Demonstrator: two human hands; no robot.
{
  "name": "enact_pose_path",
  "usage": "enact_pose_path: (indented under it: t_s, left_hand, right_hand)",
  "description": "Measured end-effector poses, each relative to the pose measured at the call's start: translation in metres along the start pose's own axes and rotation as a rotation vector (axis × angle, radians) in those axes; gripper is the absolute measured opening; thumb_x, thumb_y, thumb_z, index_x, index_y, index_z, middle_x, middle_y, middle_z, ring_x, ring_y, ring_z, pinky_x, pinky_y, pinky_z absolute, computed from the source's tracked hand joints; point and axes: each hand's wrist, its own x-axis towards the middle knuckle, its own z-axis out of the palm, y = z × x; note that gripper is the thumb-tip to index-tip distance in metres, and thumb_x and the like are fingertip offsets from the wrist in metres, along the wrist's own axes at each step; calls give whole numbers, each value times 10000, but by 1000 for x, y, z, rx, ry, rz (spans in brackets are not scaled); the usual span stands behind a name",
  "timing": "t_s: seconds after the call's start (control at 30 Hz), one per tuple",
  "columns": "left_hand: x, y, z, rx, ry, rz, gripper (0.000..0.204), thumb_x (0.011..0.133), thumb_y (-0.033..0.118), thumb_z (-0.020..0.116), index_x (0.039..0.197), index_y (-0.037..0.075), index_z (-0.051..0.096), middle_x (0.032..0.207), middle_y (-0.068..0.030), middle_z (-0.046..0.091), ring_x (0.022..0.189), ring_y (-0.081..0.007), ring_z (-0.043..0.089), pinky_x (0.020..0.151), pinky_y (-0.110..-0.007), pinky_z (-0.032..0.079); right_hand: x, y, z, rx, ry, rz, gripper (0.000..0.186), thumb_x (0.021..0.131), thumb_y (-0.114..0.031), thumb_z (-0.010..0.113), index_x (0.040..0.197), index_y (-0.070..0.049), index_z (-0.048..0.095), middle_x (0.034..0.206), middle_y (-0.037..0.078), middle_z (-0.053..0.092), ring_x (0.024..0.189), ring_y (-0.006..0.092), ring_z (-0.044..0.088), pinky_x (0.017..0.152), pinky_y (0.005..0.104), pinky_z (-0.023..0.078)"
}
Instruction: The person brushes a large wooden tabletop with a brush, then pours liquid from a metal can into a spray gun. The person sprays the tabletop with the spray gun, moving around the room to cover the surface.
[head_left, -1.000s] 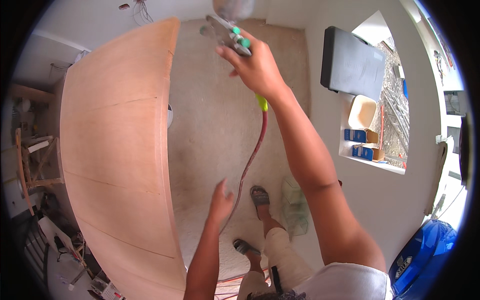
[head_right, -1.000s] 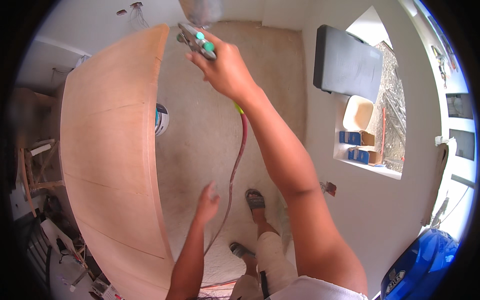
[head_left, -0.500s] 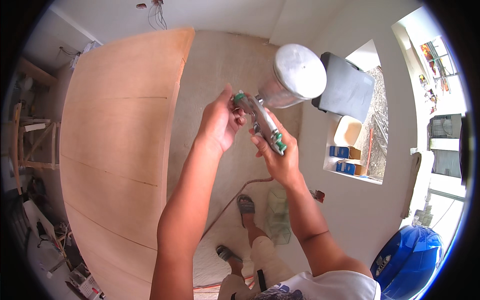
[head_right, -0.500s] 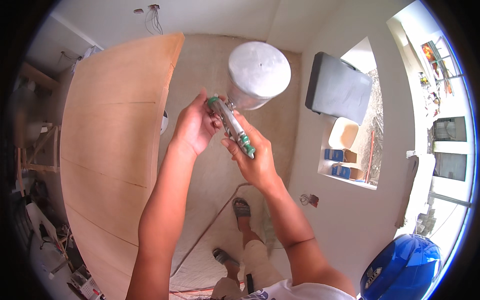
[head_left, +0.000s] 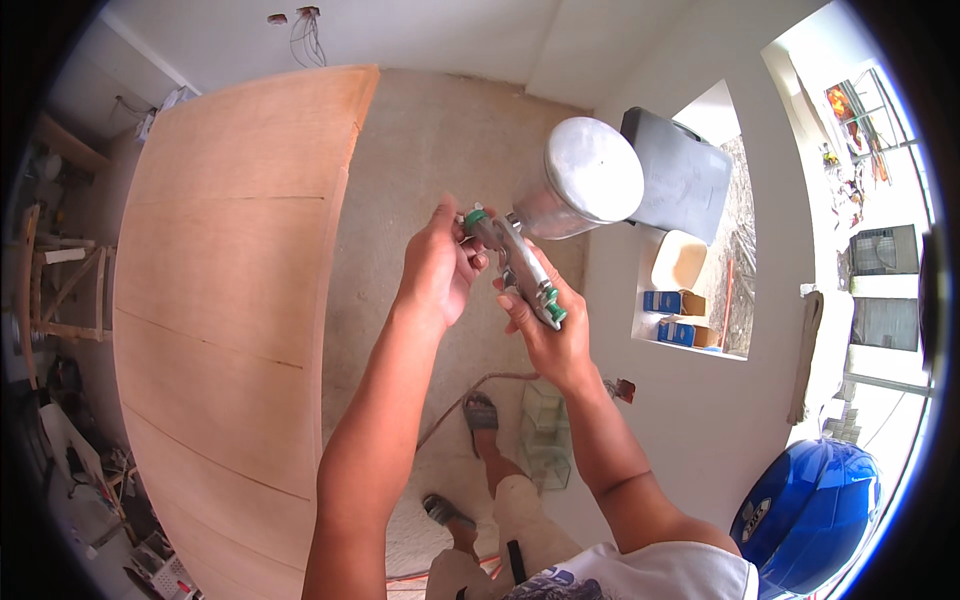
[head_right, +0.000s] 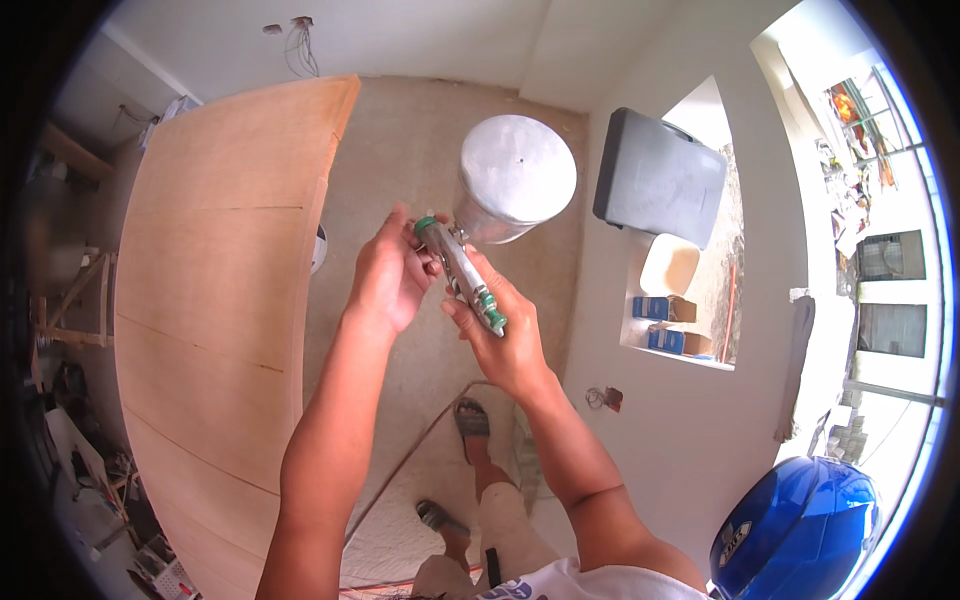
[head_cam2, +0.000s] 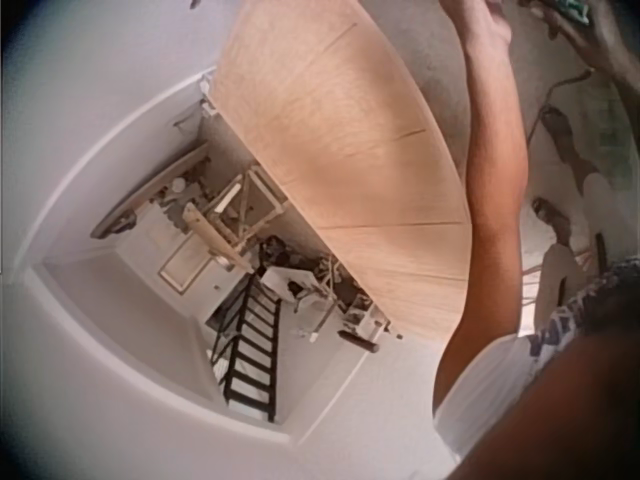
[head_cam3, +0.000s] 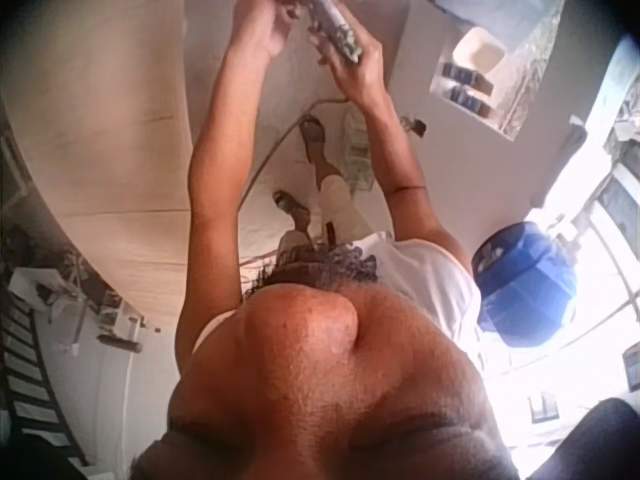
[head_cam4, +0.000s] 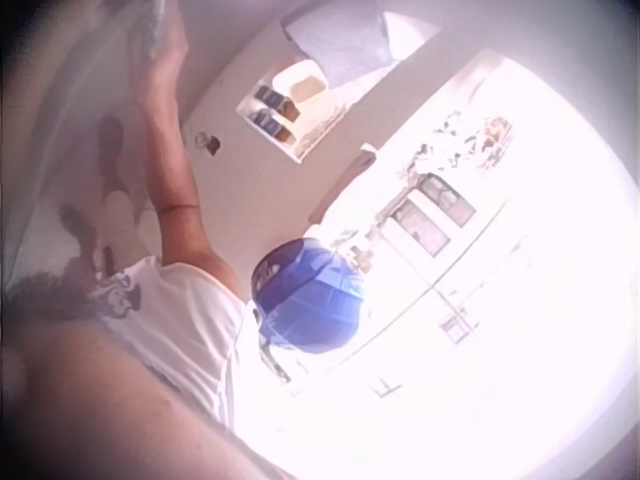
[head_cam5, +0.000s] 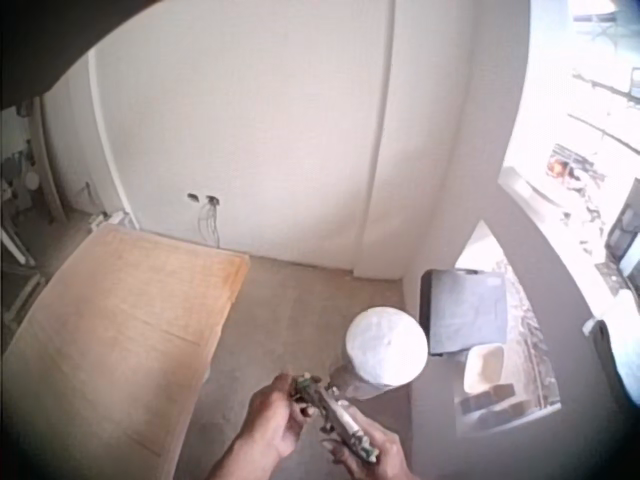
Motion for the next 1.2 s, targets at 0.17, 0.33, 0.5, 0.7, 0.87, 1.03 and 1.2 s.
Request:
enact_pose_path:
  t_s: [0.17,0.33,0.5,0.7,0.87,1.03,1.2]
  left_hand:
    - [-4,-25,-18,47,23,-54,642,1065,550,391,1312,1,616,1148,-51,641,1052,-143,548,918,-330,415]
    - [-23,-111,-71,631,-142,-51,640,1091,452,329,1423,-59,525,1436,-172,575,1340,-281,516,1164,-409,328]
    - [-29,-179,-131,773,-277,-173,555,1031,336,460,1429,-45,526,1441,-203,556,1380,-317,482,1189,-400,317]
    - [-40,-221,-169,1292,-260,29,706,864,152,670,1507,19,411,1400,-243,553,1352,-353,502,1145,-404,380]
    - [-19,-227,-168,1263,-38,283,635,890,192,695,1435,69,392,1297,-210,600,1253,-357,560,1055,-422,458]
    - [-6,-229,-166,1226,-281,-254,335,941,245,688,1183,31,604,926,-131,690,933,-292,693,883,-391,530]
    - [-51,-289,-233,1165,-98,-242,302,960,301,683,1025,8,655,843,-101,668,793,-209,638,770,-378,516]
  right_hand:
    - [20,-11,1,-45,45,23,597,936,-107,747,1482,-52,511,1060,122,697,848,134,665,585,299,557]
    - [89,-27,8,-84,-7,81,573,962,-171,723,1479,-45,511,995,144,696,753,146,626,646,338,549]
    - [116,-36,11,-151,-131,41,576,974,-217,711,1486,-54,504,950,145,700,636,168,609,646,355,549]
    - [131,-22,23,-156,-125,-81,578,968,-227,716,1480,-54,512,875,110,676,630,161,606,642,358,543]
    - [143,-30,33,-211,-201,-81,572,954,-259,735,1442,-30,546,829,80,648,609,146,583,608,328,526]
    - [116,-29,19,-136,-285,-39,587,931,-285,763,1400,12,573,867,75,668,602,134,567,593,312,529]
    - [158,-3,49,-295,-38,-267,532,963,-218,723,1428,-21,554,845,135,636,644,204,563,696,380,513]
